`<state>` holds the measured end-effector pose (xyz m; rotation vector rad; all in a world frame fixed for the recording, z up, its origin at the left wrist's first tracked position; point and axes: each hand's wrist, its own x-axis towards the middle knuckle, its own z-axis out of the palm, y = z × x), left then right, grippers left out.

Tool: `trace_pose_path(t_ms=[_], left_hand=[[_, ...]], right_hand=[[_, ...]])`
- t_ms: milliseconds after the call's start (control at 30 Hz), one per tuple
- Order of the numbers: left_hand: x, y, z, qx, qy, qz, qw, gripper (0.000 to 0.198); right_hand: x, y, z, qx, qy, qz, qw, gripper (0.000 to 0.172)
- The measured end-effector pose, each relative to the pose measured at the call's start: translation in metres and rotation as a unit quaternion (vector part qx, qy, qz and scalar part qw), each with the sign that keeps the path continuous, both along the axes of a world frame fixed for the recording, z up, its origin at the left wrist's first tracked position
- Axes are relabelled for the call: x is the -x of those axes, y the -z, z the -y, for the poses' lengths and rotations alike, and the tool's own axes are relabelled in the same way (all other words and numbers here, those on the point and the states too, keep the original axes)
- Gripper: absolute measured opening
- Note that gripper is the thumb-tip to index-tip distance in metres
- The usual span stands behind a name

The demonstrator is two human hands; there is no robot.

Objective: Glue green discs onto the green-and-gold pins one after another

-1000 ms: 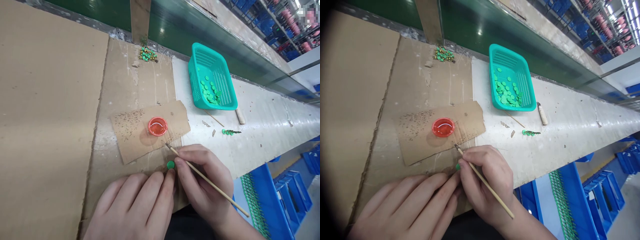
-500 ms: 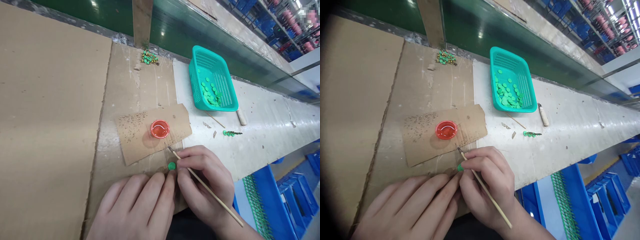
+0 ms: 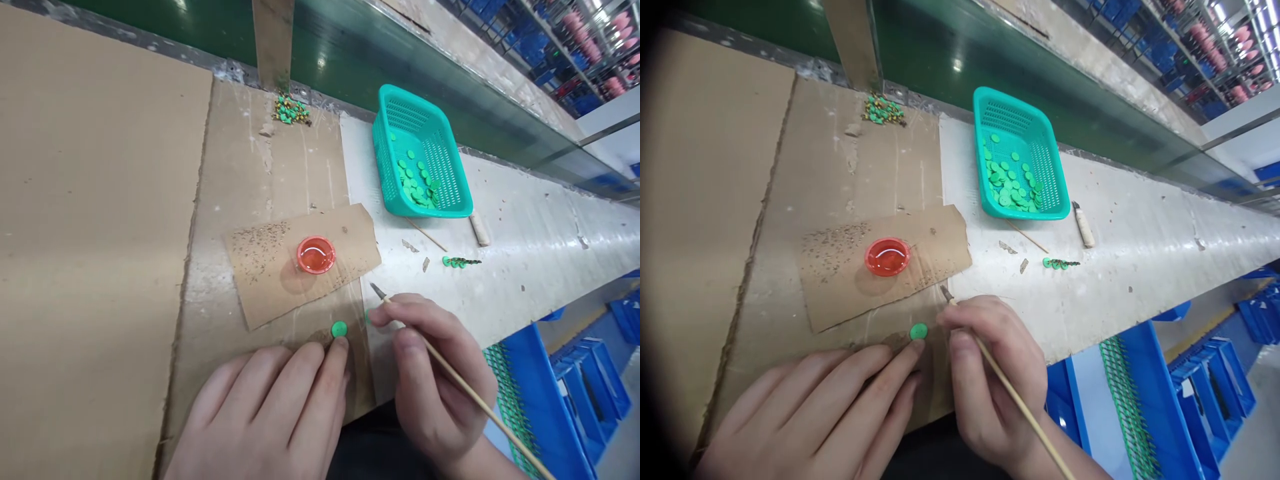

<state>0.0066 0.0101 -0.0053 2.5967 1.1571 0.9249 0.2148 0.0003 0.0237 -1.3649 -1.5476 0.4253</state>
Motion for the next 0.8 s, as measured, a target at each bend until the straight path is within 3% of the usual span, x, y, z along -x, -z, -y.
trace_pose_path(t_ms=[167, 367, 800], left_hand=[[-0.0056, 0.0019, 0.0005, 0.0, -0.023, 0.026, 0.999, 0.028], [-0.0007, -0.0033, -0.0025, 0.005, -0.001, 0.009, 1.0, 0.029], [-0.0003, 0.0015, 0.0041, 0.003, -0.007, 0.031, 0.999, 0.033]], right_hand=[[-0.0041, 0.0026, 0.0047, -0.008, -0.059, -0.01, 0.998, 0.042], [-0.004, 0.0049, 0.0025, -0.023, -0.087, 0.057, 0.994, 0.016], [-0.0018, 0.0019, -0.0007, 0.028, -0.102, 0.042, 0.993, 0.02]])
